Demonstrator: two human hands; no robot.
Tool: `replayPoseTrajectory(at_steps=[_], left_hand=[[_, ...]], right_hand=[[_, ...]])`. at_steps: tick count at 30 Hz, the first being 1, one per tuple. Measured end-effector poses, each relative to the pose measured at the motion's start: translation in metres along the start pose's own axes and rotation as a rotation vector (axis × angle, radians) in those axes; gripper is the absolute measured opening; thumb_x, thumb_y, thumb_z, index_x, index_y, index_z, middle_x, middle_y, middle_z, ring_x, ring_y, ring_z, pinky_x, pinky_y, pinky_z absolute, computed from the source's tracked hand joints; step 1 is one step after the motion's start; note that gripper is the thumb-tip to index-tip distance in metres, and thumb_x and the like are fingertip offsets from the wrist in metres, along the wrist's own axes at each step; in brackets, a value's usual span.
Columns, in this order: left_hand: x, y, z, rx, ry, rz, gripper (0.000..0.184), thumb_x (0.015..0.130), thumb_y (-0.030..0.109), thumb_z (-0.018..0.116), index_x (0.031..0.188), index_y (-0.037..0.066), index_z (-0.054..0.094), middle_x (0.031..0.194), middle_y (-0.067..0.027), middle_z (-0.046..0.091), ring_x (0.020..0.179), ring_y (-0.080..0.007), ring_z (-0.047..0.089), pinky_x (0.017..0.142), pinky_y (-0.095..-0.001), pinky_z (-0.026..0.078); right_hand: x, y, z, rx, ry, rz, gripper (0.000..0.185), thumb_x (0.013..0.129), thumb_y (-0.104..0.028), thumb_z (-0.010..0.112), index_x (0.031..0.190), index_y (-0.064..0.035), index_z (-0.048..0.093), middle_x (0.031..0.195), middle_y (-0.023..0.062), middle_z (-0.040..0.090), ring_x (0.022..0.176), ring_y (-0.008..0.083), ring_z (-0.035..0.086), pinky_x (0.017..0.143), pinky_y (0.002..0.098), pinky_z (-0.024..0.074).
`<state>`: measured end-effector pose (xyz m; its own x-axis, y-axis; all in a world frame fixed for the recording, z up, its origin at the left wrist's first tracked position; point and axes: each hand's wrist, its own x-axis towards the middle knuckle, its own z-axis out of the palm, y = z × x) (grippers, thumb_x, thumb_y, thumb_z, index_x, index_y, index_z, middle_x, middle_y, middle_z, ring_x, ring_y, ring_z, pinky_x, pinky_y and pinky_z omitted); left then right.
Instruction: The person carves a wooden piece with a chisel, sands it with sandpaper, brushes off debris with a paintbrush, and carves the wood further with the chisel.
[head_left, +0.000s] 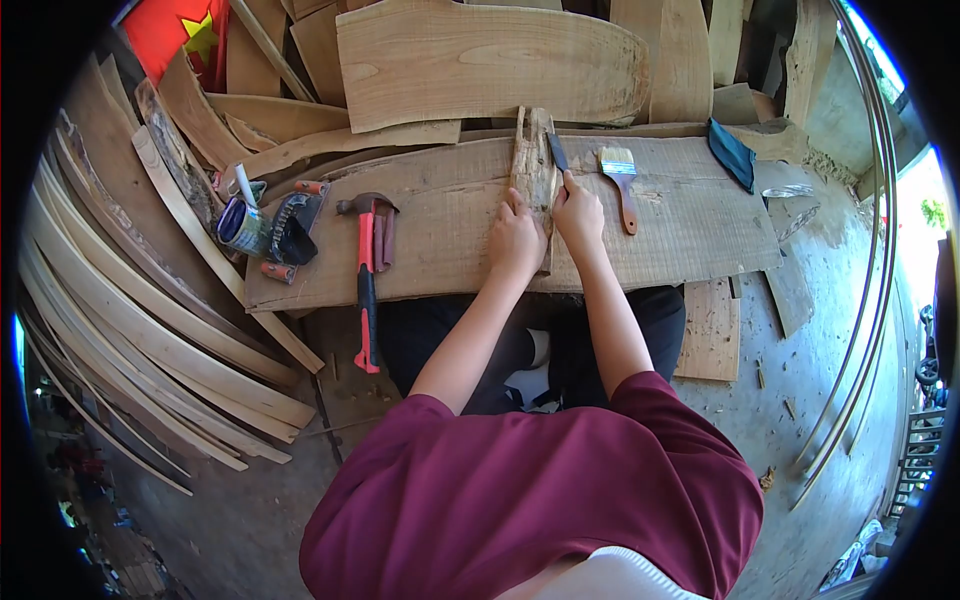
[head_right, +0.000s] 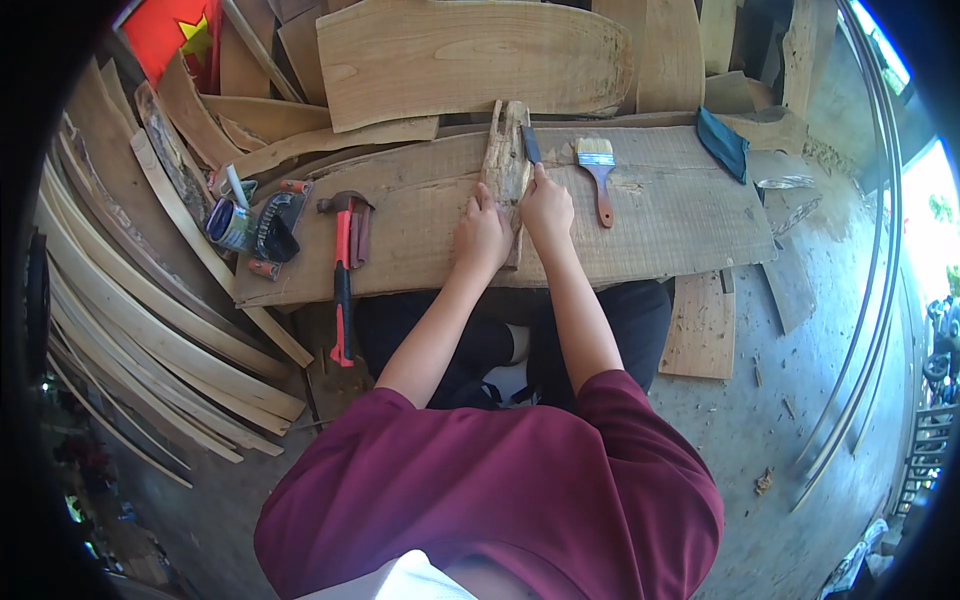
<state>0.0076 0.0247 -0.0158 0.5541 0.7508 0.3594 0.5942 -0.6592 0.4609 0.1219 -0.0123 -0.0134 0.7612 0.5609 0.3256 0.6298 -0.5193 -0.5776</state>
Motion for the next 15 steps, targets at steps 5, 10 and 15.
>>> replayPoseTrajectory(at_steps=[5,10,15], left_hand=[[-0.001,0.001,-0.001,0.018,-0.008,-0.005,0.052,0.091,0.019,0.045,0.134,-0.01,0.037,0.105,-0.0283,0.057,0.086,-0.0399,0.064,0.073,-0.0462,0.053],[-0.002,-0.001,0.002,0.021,0.004,-0.008,0.052,0.091,0.02,0.045,0.134,-0.009,0.037,0.106,-0.0273,0.057,0.086,-0.0398,0.064,0.072,-0.0468,0.053],[-0.001,-0.002,0.003,0.025,0.015,0.004,0.052,0.091,0.021,0.044,0.135,-0.008,0.037,0.11,-0.0272,0.057,0.088,-0.0396,0.064,0.073,-0.0469,0.053]], right_hand=[[-0.019,-0.006,-0.027,-0.141,-0.104,0.006,0.038,0.087,-0.021,0.055,0.124,-0.0129,0.06,0.08,0.0216,0.067,0.076,0.0381,0.067,0.067,0.0471,0.0538],[-0.018,-0.012,-0.038,-0.199,-0.066,0.047,0.032,0.084,-0.022,0.059,0.114,-0.01,0.063,0.082,0.0194,0.067,0.077,0.0369,0.067,0.068,0.046,0.0535],[-0.006,-0.01,-0.03,-0.216,-0.042,0.003,0.022,0.081,-0.021,0.062,0.099,-0.0075,0.066,0.081,0.0178,0.067,0.077,0.0358,0.066,0.068,0.045,0.0533]])
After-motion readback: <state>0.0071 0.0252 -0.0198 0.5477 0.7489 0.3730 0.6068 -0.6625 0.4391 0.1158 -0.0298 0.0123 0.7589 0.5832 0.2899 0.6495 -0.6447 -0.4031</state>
